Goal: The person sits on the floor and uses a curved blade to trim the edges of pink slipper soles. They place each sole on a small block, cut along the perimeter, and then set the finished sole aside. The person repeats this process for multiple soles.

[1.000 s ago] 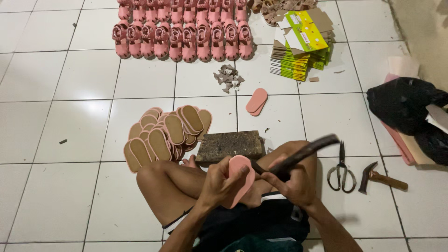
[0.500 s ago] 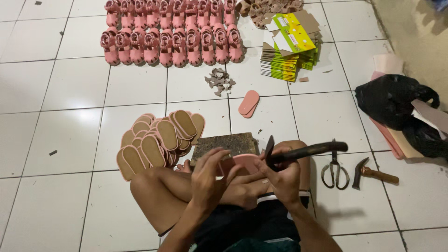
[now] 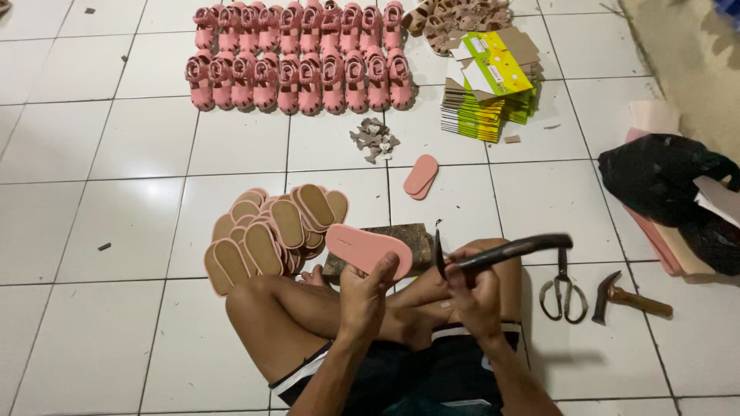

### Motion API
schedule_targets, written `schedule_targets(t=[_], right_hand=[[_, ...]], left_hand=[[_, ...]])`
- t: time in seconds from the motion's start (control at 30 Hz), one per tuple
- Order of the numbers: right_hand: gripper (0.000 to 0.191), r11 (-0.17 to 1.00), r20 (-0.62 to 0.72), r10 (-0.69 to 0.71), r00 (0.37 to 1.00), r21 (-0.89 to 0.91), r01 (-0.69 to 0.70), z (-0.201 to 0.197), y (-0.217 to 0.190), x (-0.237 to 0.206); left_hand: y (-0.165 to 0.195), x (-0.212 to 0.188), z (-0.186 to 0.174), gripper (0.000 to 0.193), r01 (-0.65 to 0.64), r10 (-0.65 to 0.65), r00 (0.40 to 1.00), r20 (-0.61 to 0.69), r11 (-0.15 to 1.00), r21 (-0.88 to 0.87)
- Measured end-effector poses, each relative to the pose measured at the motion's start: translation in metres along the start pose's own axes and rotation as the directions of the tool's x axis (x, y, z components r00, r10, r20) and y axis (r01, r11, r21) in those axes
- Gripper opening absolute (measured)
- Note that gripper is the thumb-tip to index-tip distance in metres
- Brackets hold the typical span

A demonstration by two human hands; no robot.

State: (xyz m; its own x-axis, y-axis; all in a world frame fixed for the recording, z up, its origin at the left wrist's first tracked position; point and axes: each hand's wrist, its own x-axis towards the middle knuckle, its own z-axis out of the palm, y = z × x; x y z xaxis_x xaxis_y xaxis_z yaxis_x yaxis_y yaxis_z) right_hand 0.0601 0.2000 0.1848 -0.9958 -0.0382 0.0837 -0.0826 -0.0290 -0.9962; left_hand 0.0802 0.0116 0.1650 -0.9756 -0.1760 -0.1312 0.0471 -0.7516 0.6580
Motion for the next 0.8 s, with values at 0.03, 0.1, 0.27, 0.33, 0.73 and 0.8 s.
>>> schedule_targets(t=[0.03, 0.1, 0.27, 0.33, 0.73, 0.8], right_hand=[[0.031, 0.999, 0.029, 0.001, 1.0, -0.05, 0.001, -0.006, 0.001, 0.001], [0.032, 0.99, 0.013, -0.057, 0.998, -0.131, 0.058, -0.013, 0.003, 0.003], [0.034, 0.939, 0.17, -0.142, 0.975, -0.289, 0.187, -0.014, 0.004, 0.003], [0.034, 0.956, 0.146, -0.097, 0.985, -0.263, 0.133, -0.015, 0.001, 0.005], [0.036, 0.94, 0.074, -0.212, 0.974, -0.258, 0.224, -0.019, -0.002, 0.008], [0.035, 0.939, 0.149, -0.171, 0.974, -0.276, 0.207, -0.02, -0.002, 0.009]], left_hand=[[0.004, -0.001, 0.001, 0.018, -0.003, 0.003, 1.0, 0.013, 1.0, -0.024], [0.008, -0.004, 0.005, 0.018, 0.023, -0.023, 1.0, -0.01, 1.0, -0.002], [0.008, -0.013, 0.02, 0.02, 0.152, -0.153, 0.988, -0.035, 0.988, -0.021], [0.01, -0.013, 0.022, 0.02, 0.136, -0.135, 0.99, -0.03, 0.991, 0.015], [0.009, -0.009, 0.022, 0.019, 0.08, -0.079, 0.997, -0.014, 0.995, 0.062], [0.012, -0.009, 0.023, 0.019, 0.117, -0.117, 0.993, -0.014, 0.992, 0.04]])
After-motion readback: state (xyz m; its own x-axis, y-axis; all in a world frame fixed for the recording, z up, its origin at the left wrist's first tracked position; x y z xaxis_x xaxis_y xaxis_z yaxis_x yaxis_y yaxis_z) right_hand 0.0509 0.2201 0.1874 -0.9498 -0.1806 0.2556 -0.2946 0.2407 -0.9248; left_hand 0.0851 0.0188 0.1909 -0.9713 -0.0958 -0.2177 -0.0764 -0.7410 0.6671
